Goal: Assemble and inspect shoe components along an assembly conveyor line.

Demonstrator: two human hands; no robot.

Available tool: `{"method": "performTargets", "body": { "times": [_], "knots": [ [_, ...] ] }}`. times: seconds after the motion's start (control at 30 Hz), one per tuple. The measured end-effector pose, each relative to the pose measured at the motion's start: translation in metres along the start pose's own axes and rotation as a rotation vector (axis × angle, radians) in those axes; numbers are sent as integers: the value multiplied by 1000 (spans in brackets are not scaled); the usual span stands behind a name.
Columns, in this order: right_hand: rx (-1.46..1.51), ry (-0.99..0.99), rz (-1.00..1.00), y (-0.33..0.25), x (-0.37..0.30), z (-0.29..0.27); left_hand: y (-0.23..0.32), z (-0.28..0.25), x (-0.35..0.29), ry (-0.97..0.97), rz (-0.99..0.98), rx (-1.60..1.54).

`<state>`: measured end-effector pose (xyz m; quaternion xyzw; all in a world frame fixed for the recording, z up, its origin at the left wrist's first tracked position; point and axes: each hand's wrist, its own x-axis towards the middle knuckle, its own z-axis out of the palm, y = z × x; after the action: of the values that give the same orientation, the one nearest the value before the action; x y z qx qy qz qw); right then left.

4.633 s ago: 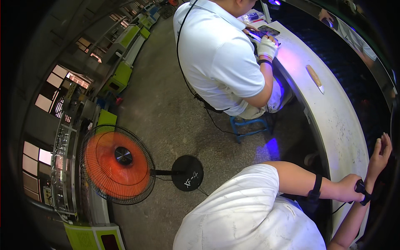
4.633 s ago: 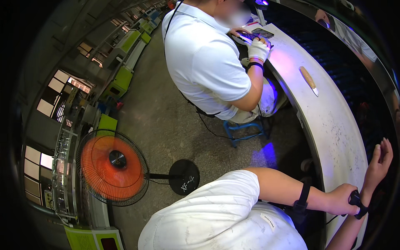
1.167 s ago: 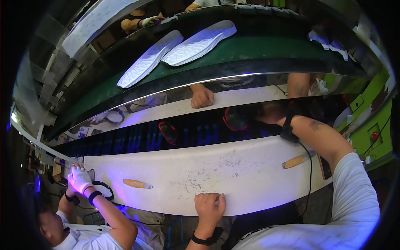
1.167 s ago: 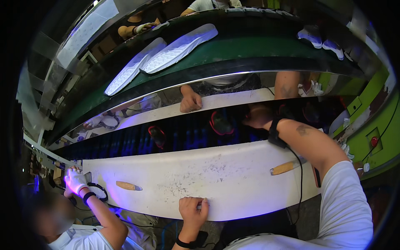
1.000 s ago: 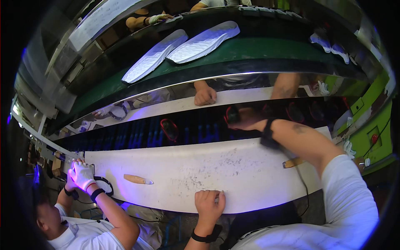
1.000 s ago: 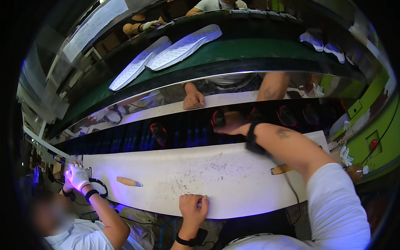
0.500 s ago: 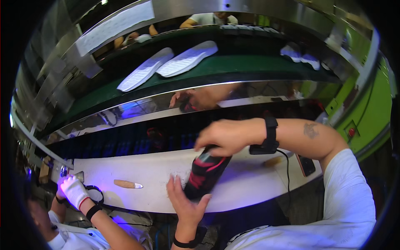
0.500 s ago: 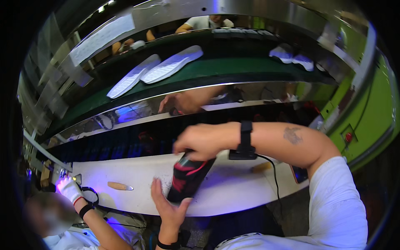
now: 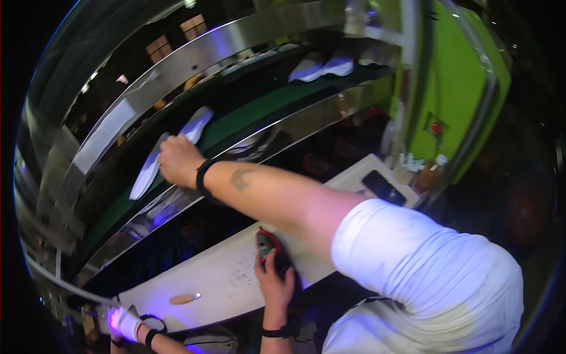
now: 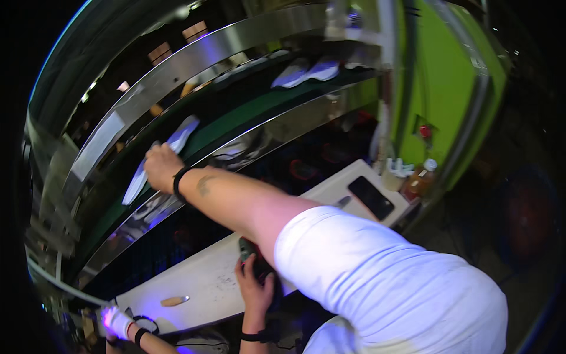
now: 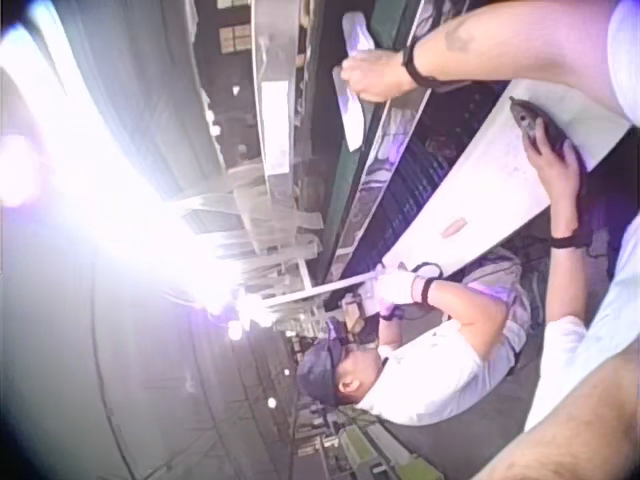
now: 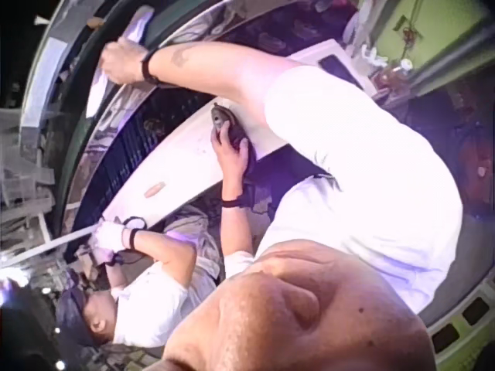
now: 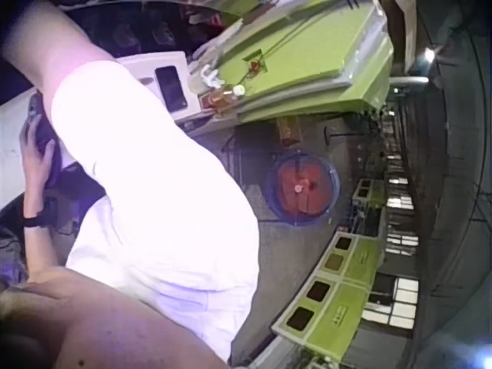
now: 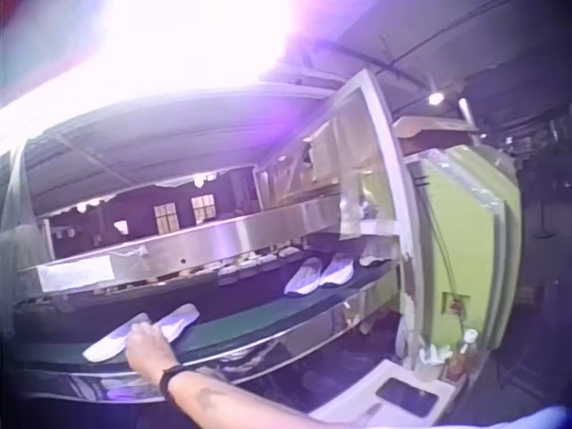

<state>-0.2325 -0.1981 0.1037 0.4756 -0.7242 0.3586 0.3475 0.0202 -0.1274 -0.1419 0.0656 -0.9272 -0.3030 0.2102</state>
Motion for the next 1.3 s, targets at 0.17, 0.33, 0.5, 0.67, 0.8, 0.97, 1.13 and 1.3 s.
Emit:
{"method": "performTargets", "body": {
  "times": [0.17, 0.33, 0.5, 0.67, 0.8, 0.97, 1.13, 1.3],
  "knots": [
    [527, 354, -165, 1, -72, -64, 6, 16, -10, 159, -194, -12],
    [676, 132, -71, 22, -207, -215, -1, 15, -45, 201, -51, -129],
    [569, 93, 497, 20, -317, -305, -21, -8, -67, -97, 384, 230],
    [747, -49, 703, 27, -360, -298, 2, -17, -4, -37, 495, 147],
    [840, -147, 780, 21, -354, -294, 56, -24, 51, 382, 82, -591],
    [924, -132, 592, -5, -327, -269, 111, -10, 44, 256, 87, -737],
    [1026, -326, 666, -11, -324, -259, 126, 5, 30, 34, 119, -518],
    [1032, -318, 732, -16, -334, -263, 136, -25, -7, 111, -23, -664]
  ]
}}
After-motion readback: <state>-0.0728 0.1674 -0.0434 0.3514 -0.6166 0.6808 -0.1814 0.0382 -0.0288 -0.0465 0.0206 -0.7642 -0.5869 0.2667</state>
